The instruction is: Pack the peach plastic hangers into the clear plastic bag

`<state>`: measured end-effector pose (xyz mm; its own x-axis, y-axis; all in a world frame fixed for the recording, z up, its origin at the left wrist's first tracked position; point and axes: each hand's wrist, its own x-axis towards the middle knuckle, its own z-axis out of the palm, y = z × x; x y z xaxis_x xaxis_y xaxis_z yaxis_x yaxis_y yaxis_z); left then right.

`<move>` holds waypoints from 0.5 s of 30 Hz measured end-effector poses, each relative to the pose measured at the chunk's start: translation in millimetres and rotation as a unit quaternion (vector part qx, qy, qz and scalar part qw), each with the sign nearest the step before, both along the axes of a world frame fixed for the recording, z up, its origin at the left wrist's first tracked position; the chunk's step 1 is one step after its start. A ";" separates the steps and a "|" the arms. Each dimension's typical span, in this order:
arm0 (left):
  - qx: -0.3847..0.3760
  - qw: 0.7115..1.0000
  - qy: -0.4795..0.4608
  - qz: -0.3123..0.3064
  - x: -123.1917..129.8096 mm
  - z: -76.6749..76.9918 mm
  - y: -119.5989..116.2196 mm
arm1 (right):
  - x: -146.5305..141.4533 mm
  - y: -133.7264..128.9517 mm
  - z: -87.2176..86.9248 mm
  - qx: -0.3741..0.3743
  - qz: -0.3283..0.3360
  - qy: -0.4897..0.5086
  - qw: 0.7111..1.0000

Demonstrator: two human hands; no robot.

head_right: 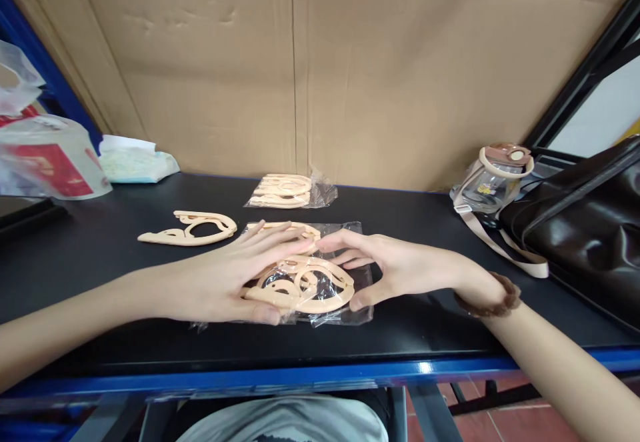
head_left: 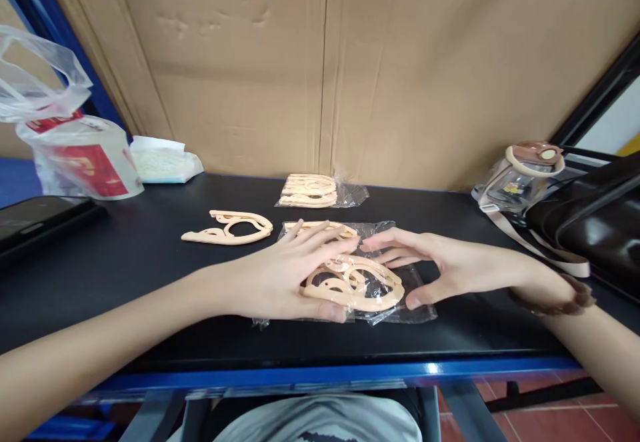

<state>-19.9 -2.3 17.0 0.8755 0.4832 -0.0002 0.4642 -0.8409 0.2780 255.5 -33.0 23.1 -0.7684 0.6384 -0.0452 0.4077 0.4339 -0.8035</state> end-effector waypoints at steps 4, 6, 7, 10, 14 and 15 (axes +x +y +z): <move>-0.009 0.999 0.048 0.005 -14.6 9.7 9.6 | 8.1 7.4 -0.5 0.035 -0.029 -0.032 0.998; -0.010 0.998 0.065 0.009 -18.5 9.7 13.1 | 7.3 9.1 -2.9 0.048 -0.034 -0.030 0.998; -0.008 0.998 0.069 0.011 -19.1 8.8 14.1 | 6.6 9.7 -4.5 0.048 -0.037 -0.020 0.998; -0.004 0.997 0.069 0.018 -18.4 5.3 14.6 | 4.7 10.7 -9.5 0.027 -0.036 0.017 0.999; -0.011 0.997 0.071 0.030 -18.3 3.0 14.2 | 0.0 10.6 -14.1 0.025 -0.042 0.041 0.998; -0.012 0.997 0.075 0.034 -18.6 2.7 14.2 | -2.3 10.4 -15.2 0.032 -0.049 0.048 0.997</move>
<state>-38.6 11.9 19.8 0.8298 0.5400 -0.1409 0.5581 -0.7998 0.2212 253.1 -22.6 7.9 -0.7017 0.7091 0.0685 0.3729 0.4476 -0.8128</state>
